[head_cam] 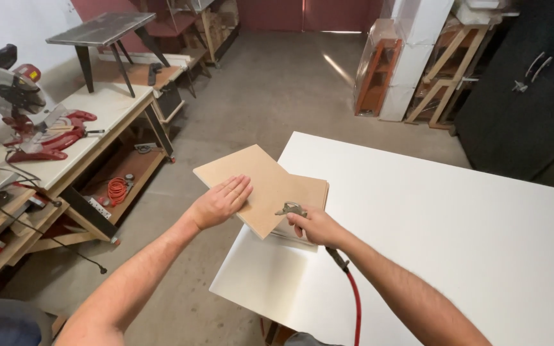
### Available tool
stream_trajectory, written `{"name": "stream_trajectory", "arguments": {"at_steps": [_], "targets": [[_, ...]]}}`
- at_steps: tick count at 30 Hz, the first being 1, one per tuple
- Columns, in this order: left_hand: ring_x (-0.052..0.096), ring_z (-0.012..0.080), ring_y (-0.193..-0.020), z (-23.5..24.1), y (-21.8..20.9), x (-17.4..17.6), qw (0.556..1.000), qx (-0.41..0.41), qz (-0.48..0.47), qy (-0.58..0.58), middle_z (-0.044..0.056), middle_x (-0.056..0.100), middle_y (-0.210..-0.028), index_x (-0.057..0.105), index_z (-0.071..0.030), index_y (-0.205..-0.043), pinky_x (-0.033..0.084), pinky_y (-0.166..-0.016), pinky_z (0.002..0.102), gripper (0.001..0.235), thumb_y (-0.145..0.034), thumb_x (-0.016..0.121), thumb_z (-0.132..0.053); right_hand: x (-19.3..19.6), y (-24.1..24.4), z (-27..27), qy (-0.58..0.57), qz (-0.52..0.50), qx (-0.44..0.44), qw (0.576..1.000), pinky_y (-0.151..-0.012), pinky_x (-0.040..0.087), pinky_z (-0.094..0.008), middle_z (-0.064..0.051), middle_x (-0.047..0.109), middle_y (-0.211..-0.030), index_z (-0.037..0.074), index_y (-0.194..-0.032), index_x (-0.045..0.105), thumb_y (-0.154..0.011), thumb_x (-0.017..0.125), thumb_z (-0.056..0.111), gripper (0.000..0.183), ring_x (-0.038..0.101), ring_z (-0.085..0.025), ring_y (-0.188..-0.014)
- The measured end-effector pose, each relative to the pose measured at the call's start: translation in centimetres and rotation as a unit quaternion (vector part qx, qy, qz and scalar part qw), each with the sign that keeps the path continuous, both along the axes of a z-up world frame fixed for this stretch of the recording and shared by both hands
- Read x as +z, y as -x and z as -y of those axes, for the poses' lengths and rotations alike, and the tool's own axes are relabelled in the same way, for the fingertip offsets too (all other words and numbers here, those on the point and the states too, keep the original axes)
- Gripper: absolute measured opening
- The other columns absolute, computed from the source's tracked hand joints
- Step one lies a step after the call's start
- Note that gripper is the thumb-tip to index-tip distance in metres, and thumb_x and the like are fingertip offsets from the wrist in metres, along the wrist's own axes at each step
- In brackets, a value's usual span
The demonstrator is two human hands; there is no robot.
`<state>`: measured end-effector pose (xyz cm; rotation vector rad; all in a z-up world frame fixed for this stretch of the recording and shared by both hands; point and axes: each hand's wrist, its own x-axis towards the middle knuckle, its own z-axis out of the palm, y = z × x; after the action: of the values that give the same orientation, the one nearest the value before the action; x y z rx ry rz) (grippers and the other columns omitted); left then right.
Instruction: Cleaning dust off wooden boards using a compressed air blow gun in a workshop environment.
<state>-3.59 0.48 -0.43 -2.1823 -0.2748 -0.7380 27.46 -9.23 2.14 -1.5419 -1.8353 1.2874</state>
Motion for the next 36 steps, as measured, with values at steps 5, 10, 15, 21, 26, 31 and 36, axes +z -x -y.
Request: {"name": "stream_trajectory", "arguments": {"at_steps": [5,10,15,21,26,31,36], "targets": [[0.065,0.0335,-0.123,0.0,0.0,-0.1,1.000,0.003,-0.018,-0.003,0.024,0.064,-0.136,0.060,0.002,-0.137,0.052,-0.107,0.044,0.037,-0.108,0.043,-0.015,-5.0,-2.2,-2.1,-0.061,0.044,-0.057,0.996,-0.072,0.056,-0.039,-0.009,0.073,-0.075,0.005,-0.115,0.068,-0.102,0.053,0.053,0.052,0.069,-0.025,-0.074],[0.066,0.0321,-0.122,-0.3,0.4,-0.5,0.999,0.004,-0.046,0.007,0.022,0.067,-0.132,0.062,0.000,-0.134,0.052,-0.108,0.044,0.036,-0.107,0.041,-0.013,-4.6,-2.0,-2.0,-0.040,0.004,-0.009,0.999,-0.074,0.055,-0.041,-0.013,0.073,-0.076,0.002,-0.106,0.070,-0.102,0.054,0.046,0.047,0.070,-0.028,-0.075],[0.066,0.0312,-0.122,0.2,0.0,-0.1,0.998,0.006,-0.060,0.009,0.021,0.067,-0.133,0.063,-0.002,-0.132,0.051,-0.108,0.044,0.035,-0.108,0.040,-0.013,-3.9,-0.7,-2.1,-0.053,0.015,-0.014,0.998,-0.072,0.054,-0.038,-0.006,0.072,-0.073,0.007,-0.103,0.072,-0.104,0.048,0.054,0.052,0.069,-0.022,-0.073],[0.067,0.0319,-0.119,1.7,-0.7,0.6,0.998,-0.014,-0.056,0.012,0.021,0.069,-0.128,0.065,-0.001,-0.128,0.051,-0.107,0.043,0.034,-0.108,0.039,-0.011,-6.9,-1.4,-5.2,-0.063,-0.003,-0.039,0.997,-0.067,0.052,-0.037,-0.006,0.073,-0.070,0.005,-0.103,0.072,-0.102,0.055,0.052,0.050,0.066,-0.022,-0.066],[0.068,0.0317,-0.118,2.7,-0.9,0.2,0.998,-0.025,-0.057,0.029,0.021,0.069,-0.127,0.066,-0.002,-0.127,0.052,-0.106,0.043,0.033,-0.107,0.040,-0.011,-6.7,-1.4,-7.2,-0.086,-0.035,-0.067,0.993,-0.068,0.051,-0.036,-0.006,0.071,-0.068,0.008,-0.096,0.073,-0.101,0.054,0.048,0.044,0.066,-0.022,-0.068],[0.068,0.0314,-0.118,3.6,-1.2,0.3,0.995,-0.041,-0.074,0.042,0.022,0.070,-0.126,0.065,-0.001,-0.127,0.051,-0.107,0.044,0.034,-0.107,0.040,-0.011,-6.8,0.4,-8.7,-0.035,-0.049,-0.022,0.998,-0.056,0.049,-0.031,-0.002,0.070,-0.067,0.011,-0.094,0.070,-0.099,0.053,0.049,0.043,0.061,-0.018,-0.058],[0.068,0.0312,-0.118,4.2,-1.3,0.0,0.996,-0.040,-0.075,0.040,0.021,0.069,-0.126,0.066,-0.001,-0.126,0.051,-0.108,0.043,0.034,-0.107,0.040,-0.010,-1.0,2.6,-5.8,-0.011,-0.050,-0.043,0.998,-0.046,0.048,-0.028,-0.003,0.066,-0.064,0.010,-0.097,0.067,-0.100,0.053,0.045,0.037,0.057,-0.016,-0.047]]}}
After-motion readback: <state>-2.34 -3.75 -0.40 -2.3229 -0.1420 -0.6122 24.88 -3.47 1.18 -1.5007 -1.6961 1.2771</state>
